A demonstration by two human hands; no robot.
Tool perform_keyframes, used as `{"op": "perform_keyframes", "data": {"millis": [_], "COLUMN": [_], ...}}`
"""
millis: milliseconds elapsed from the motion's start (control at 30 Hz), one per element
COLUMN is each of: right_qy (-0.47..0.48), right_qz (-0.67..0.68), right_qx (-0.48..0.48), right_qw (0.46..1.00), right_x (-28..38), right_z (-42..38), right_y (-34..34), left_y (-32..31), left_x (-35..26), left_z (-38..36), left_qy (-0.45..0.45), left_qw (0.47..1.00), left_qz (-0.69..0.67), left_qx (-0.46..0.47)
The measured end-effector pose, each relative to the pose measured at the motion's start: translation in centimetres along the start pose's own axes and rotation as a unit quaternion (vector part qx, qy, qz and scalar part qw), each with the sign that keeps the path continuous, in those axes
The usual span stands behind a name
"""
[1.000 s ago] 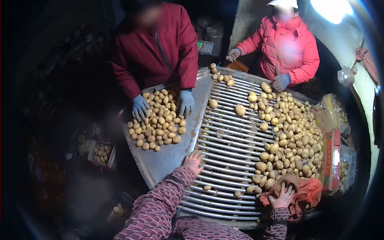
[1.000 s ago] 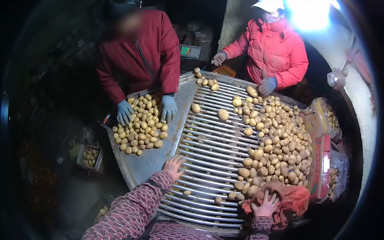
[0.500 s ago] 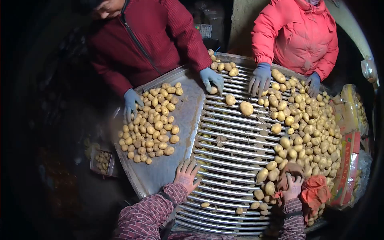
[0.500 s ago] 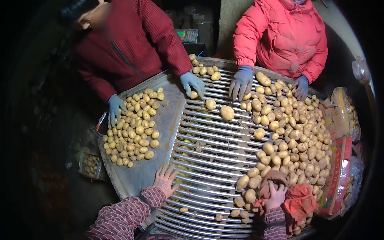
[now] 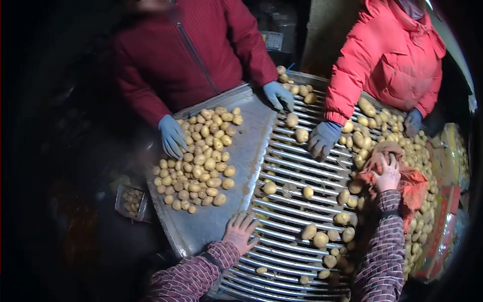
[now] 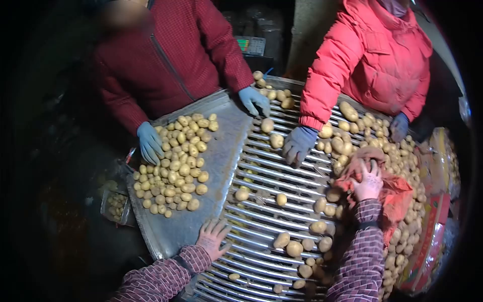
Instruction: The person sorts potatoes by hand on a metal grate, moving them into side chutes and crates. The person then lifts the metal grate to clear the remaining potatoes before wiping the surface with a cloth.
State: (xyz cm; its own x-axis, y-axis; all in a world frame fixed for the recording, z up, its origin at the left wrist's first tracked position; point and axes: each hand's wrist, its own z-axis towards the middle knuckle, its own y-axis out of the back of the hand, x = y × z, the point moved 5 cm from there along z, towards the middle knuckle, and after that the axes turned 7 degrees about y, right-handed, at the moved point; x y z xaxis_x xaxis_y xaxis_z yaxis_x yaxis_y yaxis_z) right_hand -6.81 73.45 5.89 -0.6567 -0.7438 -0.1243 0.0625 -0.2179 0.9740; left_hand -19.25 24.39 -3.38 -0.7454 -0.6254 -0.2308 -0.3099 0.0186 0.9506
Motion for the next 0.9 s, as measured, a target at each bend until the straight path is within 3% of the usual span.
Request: {"op": "perform_keyframes", "data": {"millis": [100,167,267,300,333,367,500,533,600,667,733,767,833,867,900], "right_qy": [-0.067,-0.073,-0.121,-0.139,-0.016,-0.11,-0.045,-0.076,-0.027,0.001,0.006,0.05,0.043,0.118,0.13], "right_qz": [0.02,0.047,0.099,0.194,0.249,0.118,0.162,0.181,0.2,0.185,0.26,0.299,0.23,0.147,0.11], "right_qx": [-0.03,0.094,0.128,0.154,0.182,0.17,0.184,0.197,0.126,0.123,0.103,0.041,0.065,0.053,0.086], "right_qw": [0.997,0.992,0.979,0.959,0.951,0.972,0.968,0.961,0.971,0.975,0.96,0.952,0.97,0.981,0.982], "right_x": [-5.6,-8.2,-11.1,-11.7,-11.5,-10.6,-4.3,-2.3,-0.2,3.6,5.3,6.6,9.5,11.0,11.8], "right_z": [3.8,5.2,4.8,3.3,1.6,-0.9,-9.8,-12.2,-17.1,-21.9,-26.4,-28.7,-32.7,-34.4,-36.7], "right_y": [-6.2,-5.9,-5.7,-6.2,-8.2,-8.1,-5.4,-3.1,-1.6,1.4,2.8,4.0,7.3,8.7,8.7], "left_y": [0.3,0.3,0.3,0.6,0.4,0.3,0.2,0.2,0.2,-0.3,-0.7,-0.6,-0.6,-0.7,-0.6], "left_x": [0.1,-0.1,-0.3,-0.3,-0.3,-0.3,-0.1,0.0,0.0,0.2,0.3,0.3,0.4,0.4,0.4], "left_z": [0.1,0.1,0.0,0.0,-0.1,-0.3,-0.6,-0.7,-0.9,-1.0,-1.1,-1.2,-1.3,-1.2,-1.3], "left_qy": [0.001,0.0,0.0,-0.005,-0.001,-0.001,0.001,0.0,0.002,-0.006,-0.012,-0.017,-0.022,-0.022,-0.02], "left_qw": [1.0,1.0,0.999,0.999,1.0,0.999,0.999,0.999,0.999,0.998,0.997,0.996,0.995,0.995,0.995], "left_qz": [-0.015,-0.025,-0.028,-0.03,-0.023,-0.021,-0.024,-0.026,-0.023,-0.026,-0.039,-0.038,-0.039,-0.038,-0.037], "left_qx": [-0.009,-0.011,-0.019,-0.02,-0.017,-0.024,-0.036,-0.039,-0.039,-0.054,-0.07,-0.075,-0.084,-0.09,-0.088]}}
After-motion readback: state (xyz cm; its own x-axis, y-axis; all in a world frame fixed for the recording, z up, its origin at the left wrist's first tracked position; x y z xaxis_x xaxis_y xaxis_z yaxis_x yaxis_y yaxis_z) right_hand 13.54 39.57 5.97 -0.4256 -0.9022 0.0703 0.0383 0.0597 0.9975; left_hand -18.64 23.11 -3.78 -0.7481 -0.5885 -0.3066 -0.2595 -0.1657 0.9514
